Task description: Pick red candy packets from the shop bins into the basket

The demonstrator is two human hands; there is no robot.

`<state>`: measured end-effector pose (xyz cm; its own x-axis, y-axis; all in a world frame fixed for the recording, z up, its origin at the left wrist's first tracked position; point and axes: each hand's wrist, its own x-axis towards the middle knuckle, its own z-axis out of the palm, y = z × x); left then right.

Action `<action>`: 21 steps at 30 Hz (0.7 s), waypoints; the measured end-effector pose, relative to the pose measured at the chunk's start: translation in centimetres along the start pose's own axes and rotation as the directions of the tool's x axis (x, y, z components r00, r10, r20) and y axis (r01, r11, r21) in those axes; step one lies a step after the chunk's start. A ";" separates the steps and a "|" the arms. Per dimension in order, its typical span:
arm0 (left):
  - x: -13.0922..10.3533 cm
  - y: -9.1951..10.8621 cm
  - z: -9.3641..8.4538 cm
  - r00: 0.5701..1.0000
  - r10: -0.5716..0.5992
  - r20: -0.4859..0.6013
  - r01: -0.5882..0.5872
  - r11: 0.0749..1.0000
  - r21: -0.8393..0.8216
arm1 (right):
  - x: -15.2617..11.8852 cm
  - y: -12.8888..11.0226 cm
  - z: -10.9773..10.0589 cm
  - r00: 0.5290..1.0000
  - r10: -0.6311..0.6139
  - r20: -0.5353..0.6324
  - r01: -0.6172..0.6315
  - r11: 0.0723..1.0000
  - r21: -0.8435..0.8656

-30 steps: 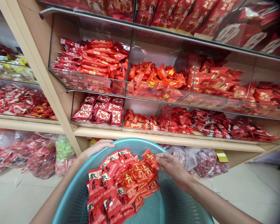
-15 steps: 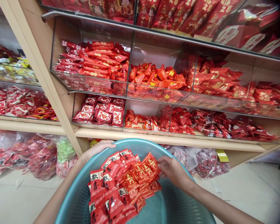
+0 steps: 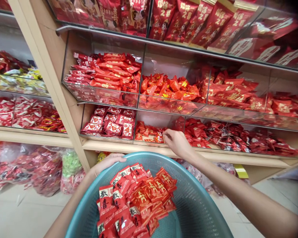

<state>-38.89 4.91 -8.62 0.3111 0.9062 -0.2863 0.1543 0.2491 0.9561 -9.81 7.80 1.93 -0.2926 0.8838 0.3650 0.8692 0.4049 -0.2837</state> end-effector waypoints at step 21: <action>-0.5 0.2 0.4 0.999 -0.032 -0.040 0.027 0.994 -0.102 | 9.1 1.4 5.2 0.989 0.050 0.141 -0.015 0.970 -0.244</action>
<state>-38.69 4.35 -8.31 0.2679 0.9110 -0.3136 0.0666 0.3072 0.9493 -13.31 17.67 0.27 -0.3015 0.9273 0.2219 0.9444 0.3224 -0.0640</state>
